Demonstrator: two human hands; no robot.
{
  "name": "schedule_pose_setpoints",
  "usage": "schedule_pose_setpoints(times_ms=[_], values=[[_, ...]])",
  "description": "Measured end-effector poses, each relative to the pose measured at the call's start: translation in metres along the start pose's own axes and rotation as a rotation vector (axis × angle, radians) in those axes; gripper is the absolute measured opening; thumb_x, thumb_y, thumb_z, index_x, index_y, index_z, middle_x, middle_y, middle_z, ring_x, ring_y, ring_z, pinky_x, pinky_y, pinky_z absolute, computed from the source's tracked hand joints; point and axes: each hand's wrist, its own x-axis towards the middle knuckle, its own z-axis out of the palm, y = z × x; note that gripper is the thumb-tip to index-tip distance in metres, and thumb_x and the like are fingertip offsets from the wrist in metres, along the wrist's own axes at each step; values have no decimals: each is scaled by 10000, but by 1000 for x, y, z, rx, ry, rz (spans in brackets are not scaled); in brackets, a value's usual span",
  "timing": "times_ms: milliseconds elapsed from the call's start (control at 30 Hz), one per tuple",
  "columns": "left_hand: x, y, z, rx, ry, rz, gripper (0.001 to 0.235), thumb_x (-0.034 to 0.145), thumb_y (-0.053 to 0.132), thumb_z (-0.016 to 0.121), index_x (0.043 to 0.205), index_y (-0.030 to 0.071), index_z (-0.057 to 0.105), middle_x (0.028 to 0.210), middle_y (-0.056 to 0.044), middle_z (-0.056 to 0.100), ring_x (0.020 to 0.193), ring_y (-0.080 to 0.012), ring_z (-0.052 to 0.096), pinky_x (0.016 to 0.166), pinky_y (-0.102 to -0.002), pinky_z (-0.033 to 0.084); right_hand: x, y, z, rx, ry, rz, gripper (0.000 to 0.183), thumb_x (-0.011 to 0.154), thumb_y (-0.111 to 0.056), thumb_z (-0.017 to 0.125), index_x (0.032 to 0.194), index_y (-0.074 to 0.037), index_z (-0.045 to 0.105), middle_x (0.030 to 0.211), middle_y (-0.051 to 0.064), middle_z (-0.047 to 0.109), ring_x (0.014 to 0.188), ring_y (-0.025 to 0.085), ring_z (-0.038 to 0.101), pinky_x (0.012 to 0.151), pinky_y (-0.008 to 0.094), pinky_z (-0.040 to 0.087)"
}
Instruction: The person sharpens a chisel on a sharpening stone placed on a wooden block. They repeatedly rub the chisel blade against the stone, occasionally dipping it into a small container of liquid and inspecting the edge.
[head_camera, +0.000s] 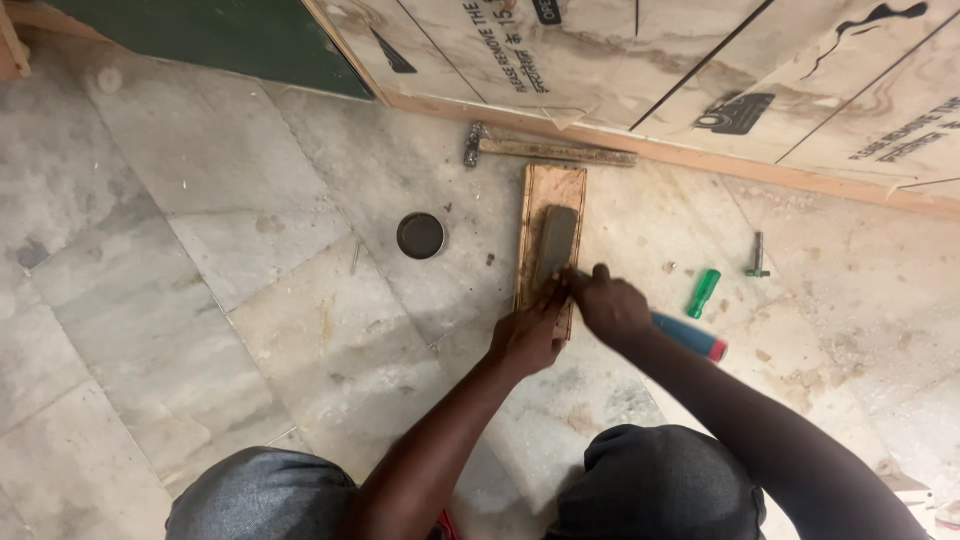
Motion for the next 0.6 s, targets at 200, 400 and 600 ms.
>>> schedule_pose_setpoints(times_ms=[200,400,600], values=[[74,-9,-37,42,58,6,847,889,160,638,1639,179,244,1742,-25,218,1250,-307,633,921,-434,586,69,23,-28,16,45,103,372,1052,-304,438,1403,-294,561,1109,242,611,870,442,704,717,535,587],[-1,-6,-5,-50,22,71,1007,795,227,747,1615,150,167,1710,-92,128,1268,-331,581,807,-435,601,5,12,9,64,-10,-45,438,1043,-267,413,1467,-269,523,1086,284,597,804,445,709,687,541,584],[41,-7,-20,13,60,38,970,822,208,713,1644,147,199,1740,-77,163,1170,-315,659,847,-416,617,43,16,-8,30,25,83,416,1042,-308,417,1438,-306,543,1107,262,605,839,437,711,690,537,592]])
